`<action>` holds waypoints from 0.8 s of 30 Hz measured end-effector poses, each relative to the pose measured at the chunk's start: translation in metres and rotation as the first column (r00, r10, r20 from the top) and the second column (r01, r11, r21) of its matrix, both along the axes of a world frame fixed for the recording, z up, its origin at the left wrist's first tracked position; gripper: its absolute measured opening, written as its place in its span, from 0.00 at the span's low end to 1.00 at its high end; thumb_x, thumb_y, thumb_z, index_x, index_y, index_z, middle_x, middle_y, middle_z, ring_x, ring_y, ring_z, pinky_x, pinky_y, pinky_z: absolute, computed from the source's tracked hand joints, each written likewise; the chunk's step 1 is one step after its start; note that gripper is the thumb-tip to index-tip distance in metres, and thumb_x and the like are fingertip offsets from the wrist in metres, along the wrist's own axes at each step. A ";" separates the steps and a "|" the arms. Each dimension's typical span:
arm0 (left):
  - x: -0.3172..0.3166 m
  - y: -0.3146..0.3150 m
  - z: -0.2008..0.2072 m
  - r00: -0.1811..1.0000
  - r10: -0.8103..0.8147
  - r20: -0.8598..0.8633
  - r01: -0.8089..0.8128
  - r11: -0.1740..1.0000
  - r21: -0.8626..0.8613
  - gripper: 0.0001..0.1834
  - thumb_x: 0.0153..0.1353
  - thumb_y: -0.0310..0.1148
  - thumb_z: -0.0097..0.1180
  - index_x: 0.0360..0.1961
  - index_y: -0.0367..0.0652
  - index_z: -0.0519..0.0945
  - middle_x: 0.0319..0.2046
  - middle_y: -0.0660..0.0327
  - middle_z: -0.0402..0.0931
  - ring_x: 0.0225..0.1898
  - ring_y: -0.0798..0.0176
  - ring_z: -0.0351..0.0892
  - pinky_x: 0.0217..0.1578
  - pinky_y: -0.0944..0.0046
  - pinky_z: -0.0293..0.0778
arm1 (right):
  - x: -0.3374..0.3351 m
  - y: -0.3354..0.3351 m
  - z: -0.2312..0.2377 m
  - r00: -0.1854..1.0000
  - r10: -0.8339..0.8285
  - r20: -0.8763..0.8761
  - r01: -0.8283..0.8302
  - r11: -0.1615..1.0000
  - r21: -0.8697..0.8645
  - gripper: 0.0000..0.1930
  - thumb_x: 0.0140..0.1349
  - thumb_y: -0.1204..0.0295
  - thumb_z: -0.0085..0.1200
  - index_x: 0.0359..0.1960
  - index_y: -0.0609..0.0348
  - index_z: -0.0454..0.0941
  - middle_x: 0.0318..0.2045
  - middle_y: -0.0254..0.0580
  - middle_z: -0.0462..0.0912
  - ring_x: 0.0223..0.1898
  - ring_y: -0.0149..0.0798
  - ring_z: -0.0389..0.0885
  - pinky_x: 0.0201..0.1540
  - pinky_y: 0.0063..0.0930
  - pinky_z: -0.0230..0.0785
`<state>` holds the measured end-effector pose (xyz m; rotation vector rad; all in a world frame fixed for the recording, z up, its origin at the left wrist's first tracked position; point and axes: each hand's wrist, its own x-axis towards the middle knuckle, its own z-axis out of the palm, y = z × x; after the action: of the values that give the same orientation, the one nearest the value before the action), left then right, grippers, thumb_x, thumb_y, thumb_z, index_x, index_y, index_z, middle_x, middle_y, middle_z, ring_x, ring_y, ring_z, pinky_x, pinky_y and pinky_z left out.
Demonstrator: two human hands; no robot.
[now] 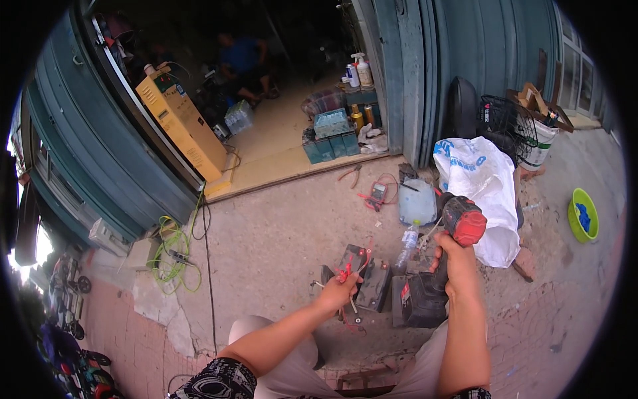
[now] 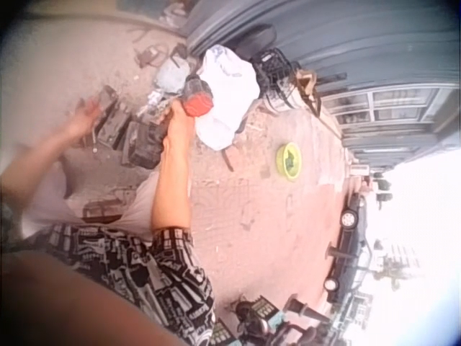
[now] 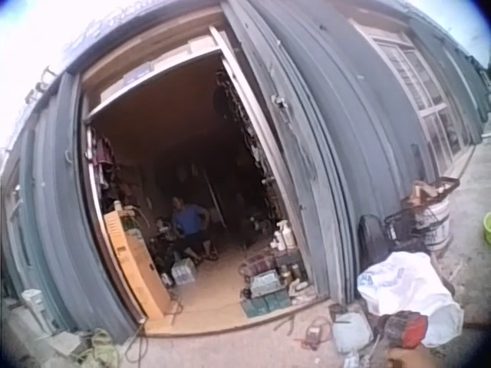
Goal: The person works on lead-acid batteries using a power drill to modify or access the casing, handling red wires and battery units by hand on a concrete surface.
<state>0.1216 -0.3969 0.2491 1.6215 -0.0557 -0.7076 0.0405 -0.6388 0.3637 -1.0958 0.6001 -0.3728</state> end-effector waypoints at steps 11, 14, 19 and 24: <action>-0.008 0.001 -0.008 0.999 0.021 0.037 -0.025 0.994 0.105 0.16 0.68 0.45 0.44 0.32 0.44 0.75 0.17 0.70 0.65 0.15 0.74 0.58 0.16 0.71 0.56 | 0.019 0.027 -0.021 0.987 0.157 -0.041 -0.157 0.988 0.018 0.07 0.53 0.70 0.54 0.31 0.54 0.70 0.17 0.33 0.70 0.14 0.30 0.68 0.17 0.26 0.64; -0.008 0.005 -0.013 1.000 0.018 0.022 -0.020 0.994 0.111 0.17 0.68 0.45 0.44 0.32 0.43 0.75 0.17 0.69 0.65 0.15 0.74 0.59 0.16 0.70 0.57 | 0.019 0.030 -0.020 0.983 0.175 -0.057 -0.175 0.985 0.010 0.06 0.52 0.71 0.54 0.30 0.56 0.71 0.17 0.33 0.70 0.14 0.30 0.68 0.16 0.26 0.64; -0.010 0.005 -0.009 1.000 0.005 -0.014 -0.004 0.994 0.111 0.17 0.68 0.44 0.43 0.32 0.42 0.74 0.17 0.68 0.66 0.15 0.73 0.60 0.16 0.70 0.57 | 0.018 0.029 -0.019 0.982 0.185 -0.047 -0.184 0.983 0.019 0.06 0.52 0.70 0.54 0.29 0.57 0.72 0.17 0.34 0.70 0.14 0.30 0.68 0.16 0.26 0.64; -0.015 0.001 0.000 1.000 -0.009 -0.013 0.011 0.989 0.149 0.17 0.67 0.44 0.44 0.32 0.41 0.74 0.17 0.68 0.66 0.14 0.73 0.61 0.16 0.70 0.59 | 0.016 0.026 -0.020 0.985 0.171 -0.031 -0.170 0.985 0.019 0.07 0.52 0.70 0.54 0.29 0.58 0.72 0.17 0.34 0.70 0.14 0.30 0.68 0.17 0.26 0.63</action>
<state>0.1068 -0.3959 0.2487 1.7608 -0.0013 -0.7444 0.0564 -0.6133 0.3435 -1.1306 0.5331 -0.2015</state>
